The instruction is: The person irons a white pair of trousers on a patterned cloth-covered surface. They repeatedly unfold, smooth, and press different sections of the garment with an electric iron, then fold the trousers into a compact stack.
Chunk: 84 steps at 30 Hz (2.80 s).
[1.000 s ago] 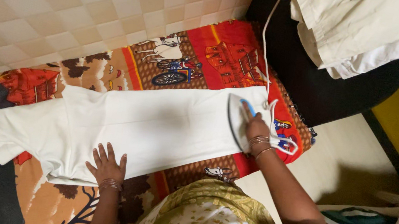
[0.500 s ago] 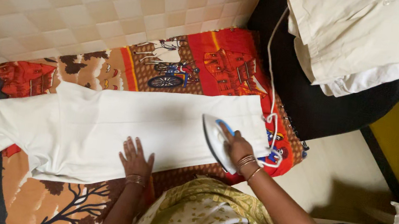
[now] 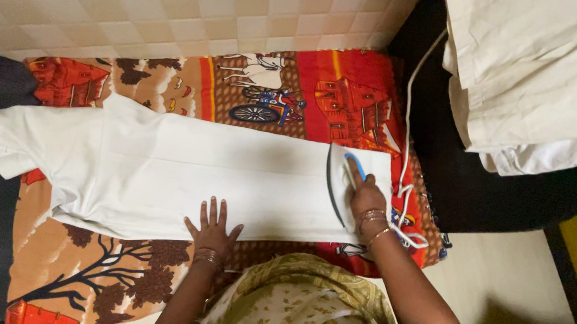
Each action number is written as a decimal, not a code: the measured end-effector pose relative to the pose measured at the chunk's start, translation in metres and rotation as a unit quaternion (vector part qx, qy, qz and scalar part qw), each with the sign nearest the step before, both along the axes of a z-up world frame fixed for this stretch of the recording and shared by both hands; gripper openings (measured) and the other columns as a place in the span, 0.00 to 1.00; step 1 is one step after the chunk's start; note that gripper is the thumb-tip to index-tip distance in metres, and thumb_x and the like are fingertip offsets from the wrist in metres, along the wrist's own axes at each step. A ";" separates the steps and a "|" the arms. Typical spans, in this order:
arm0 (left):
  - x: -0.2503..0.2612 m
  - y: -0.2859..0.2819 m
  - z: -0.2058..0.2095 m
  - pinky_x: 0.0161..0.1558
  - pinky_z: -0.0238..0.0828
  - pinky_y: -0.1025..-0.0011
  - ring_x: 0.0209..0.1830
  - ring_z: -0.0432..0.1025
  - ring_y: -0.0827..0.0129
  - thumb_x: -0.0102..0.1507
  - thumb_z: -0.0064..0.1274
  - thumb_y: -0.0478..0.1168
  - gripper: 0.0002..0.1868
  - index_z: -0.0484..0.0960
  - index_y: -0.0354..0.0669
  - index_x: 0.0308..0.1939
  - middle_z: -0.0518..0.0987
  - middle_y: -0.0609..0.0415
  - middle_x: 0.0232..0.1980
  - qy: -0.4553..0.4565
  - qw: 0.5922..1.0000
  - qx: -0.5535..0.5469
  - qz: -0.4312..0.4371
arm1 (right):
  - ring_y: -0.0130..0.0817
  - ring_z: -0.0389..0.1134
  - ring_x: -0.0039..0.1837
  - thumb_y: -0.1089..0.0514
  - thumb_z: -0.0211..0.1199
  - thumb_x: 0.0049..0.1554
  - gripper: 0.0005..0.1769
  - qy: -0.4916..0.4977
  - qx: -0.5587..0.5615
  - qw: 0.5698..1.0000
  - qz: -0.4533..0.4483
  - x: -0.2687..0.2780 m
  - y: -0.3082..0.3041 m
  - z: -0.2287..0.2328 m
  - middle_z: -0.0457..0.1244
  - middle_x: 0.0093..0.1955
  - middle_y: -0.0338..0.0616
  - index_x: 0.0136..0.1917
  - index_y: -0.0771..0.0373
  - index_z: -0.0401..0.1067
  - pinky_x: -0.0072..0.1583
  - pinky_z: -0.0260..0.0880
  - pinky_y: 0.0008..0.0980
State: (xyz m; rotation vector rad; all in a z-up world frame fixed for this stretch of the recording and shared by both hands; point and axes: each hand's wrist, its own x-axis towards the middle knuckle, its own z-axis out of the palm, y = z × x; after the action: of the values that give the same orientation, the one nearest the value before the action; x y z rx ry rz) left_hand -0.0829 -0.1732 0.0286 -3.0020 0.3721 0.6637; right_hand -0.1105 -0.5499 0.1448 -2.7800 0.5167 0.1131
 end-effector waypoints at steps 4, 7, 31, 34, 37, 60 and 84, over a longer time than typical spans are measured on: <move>-0.004 0.015 -0.007 0.73 0.19 0.33 0.84 0.25 0.59 0.67 0.25 0.74 0.46 0.36 0.59 0.82 0.31 0.59 0.85 -0.015 0.999 0.002 0.047 | 0.56 0.70 0.45 0.57 0.57 0.59 0.44 0.031 0.039 0.985 0.167 -0.030 0.038 0.003 0.63 0.58 0.62 0.81 0.33 0.43 0.48 0.74 0.49; -0.008 0.018 -0.013 0.74 0.19 0.36 0.84 0.25 0.60 0.67 0.22 0.73 0.45 0.36 0.60 0.81 0.32 0.59 0.85 -0.029 0.998 0.017 0.058 | 0.56 0.71 0.50 0.61 0.56 0.57 0.44 -0.053 0.018 0.945 0.322 -0.031 0.065 -0.008 0.64 0.60 0.63 0.81 0.34 0.46 0.49 0.75 0.49; -0.009 0.008 -0.009 0.76 0.23 0.42 0.84 0.30 0.63 0.66 0.24 0.73 0.43 0.42 0.64 0.81 0.38 0.63 0.85 -0.064 0.993 0.072 0.073 | 0.55 0.70 0.41 0.55 0.60 0.58 0.46 0.014 -0.043 0.983 0.179 -0.008 -0.044 0.001 0.62 0.51 0.57 0.81 0.32 0.41 0.43 0.74 0.50; -0.003 0.007 -0.005 0.76 0.24 0.42 0.84 0.30 0.63 0.66 0.23 0.73 0.43 0.42 0.63 0.81 0.38 0.63 0.85 -0.055 0.992 0.087 0.069 | 0.54 0.70 0.42 0.55 0.58 0.60 0.45 0.034 -0.039 0.988 0.149 0.021 -0.054 0.001 0.62 0.52 0.56 0.82 0.30 0.40 0.44 0.75 0.50; -0.006 0.007 -0.003 0.77 0.24 0.43 0.84 0.30 0.64 0.66 0.21 0.73 0.43 0.41 0.64 0.81 0.37 0.63 0.85 -0.042 0.992 0.093 0.071 | 0.56 0.70 0.43 0.55 0.60 0.59 0.45 -0.009 -0.057 0.991 0.124 0.066 -0.073 -0.010 0.62 0.56 0.64 0.81 0.29 0.41 0.43 0.74 0.51; 0.005 0.006 0.014 0.77 0.21 0.44 0.84 0.25 0.65 0.67 0.17 0.74 0.44 0.32 0.65 0.82 0.30 0.64 0.85 0.053 0.990 0.105 0.078 | 0.42 0.68 0.60 0.81 0.64 0.41 0.41 -0.370 0.661 0.641 -0.124 0.231 -0.134 -0.120 0.64 0.60 0.43 0.67 0.63 0.65 0.61 0.75 0.39; -0.019 0.007 -0.033 0.73 0.18 0.34 0.83 0.28 0.52 0.65 0.27 0.73 0.44 0.45 0.59 0.80 0.38 0.53 0.84 -0.101 0.974 0.004 0.205 | 0.61 0.49 0.79 0.36 0.65 0.55 0.55 -0.054 -0.044 0.997 -0.029 0.053 -0.103 -0.088 0.50 0.79 0.69 0.80 0.70 0.48 0.77 0.48 0.48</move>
State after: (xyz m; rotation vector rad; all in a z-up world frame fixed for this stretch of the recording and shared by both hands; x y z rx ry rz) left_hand -0.1017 -0.1663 -0.0041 -3.1222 -0.2668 0.3646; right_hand -0.0572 -0.6531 0.0571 -2.8333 0.5874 -0.0752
